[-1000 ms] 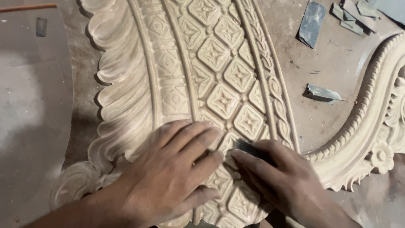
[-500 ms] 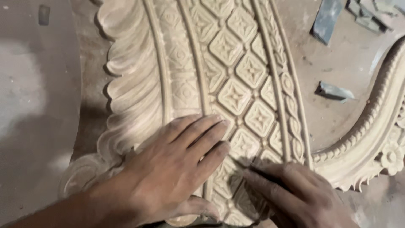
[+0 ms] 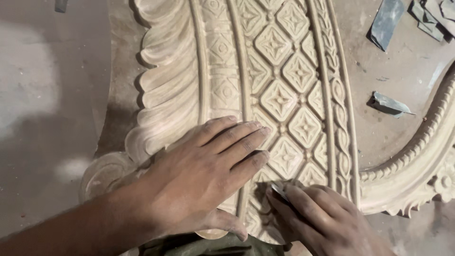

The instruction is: The person uses a small handheld tool to carve and refine a decorative pattern on a large ornamental panel. They repeatedly scrape and smooth the raised diamond and scroll motifs, moving along the panel's length while holding the piece steady with the other hand.

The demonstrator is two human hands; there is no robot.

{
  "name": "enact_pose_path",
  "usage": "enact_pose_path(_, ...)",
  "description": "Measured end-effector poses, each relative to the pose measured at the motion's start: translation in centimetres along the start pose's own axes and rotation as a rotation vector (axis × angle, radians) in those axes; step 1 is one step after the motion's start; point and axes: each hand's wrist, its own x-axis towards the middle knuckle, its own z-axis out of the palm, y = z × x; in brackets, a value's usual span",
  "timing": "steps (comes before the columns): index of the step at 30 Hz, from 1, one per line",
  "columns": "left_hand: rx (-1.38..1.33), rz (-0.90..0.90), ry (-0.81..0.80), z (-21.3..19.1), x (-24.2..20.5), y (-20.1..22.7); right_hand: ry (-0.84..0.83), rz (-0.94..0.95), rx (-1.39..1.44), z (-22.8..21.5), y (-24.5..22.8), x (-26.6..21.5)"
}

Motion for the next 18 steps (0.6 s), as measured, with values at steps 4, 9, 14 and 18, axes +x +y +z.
enact_pose_path(4, 0.012, 0.013, -0.001, -0.5, 0.5, -0.2, 0.036, 0.012, 0.127, 0.3, -0.2, -0.2)
enact_pose_path(9, -0.03, -0.007, -0.022, -0.8, 0.3, 0.1, 0.055, 0.08, 0.059, 0.2, -1.4, 0.4)
enact_pose_path(14, -0.025, 0.008, 0.035, 1.0, -0.1, -0.1, 0.139, 0.048, 0.098, 1.1, -1.6, -1.0)
enact_pose_path(18, 0.012, 0.028, 0.132, 1.7, -0.6, -0.3, 0.178, -0.011, 0.095, 2.3, -1.2, -1.9)
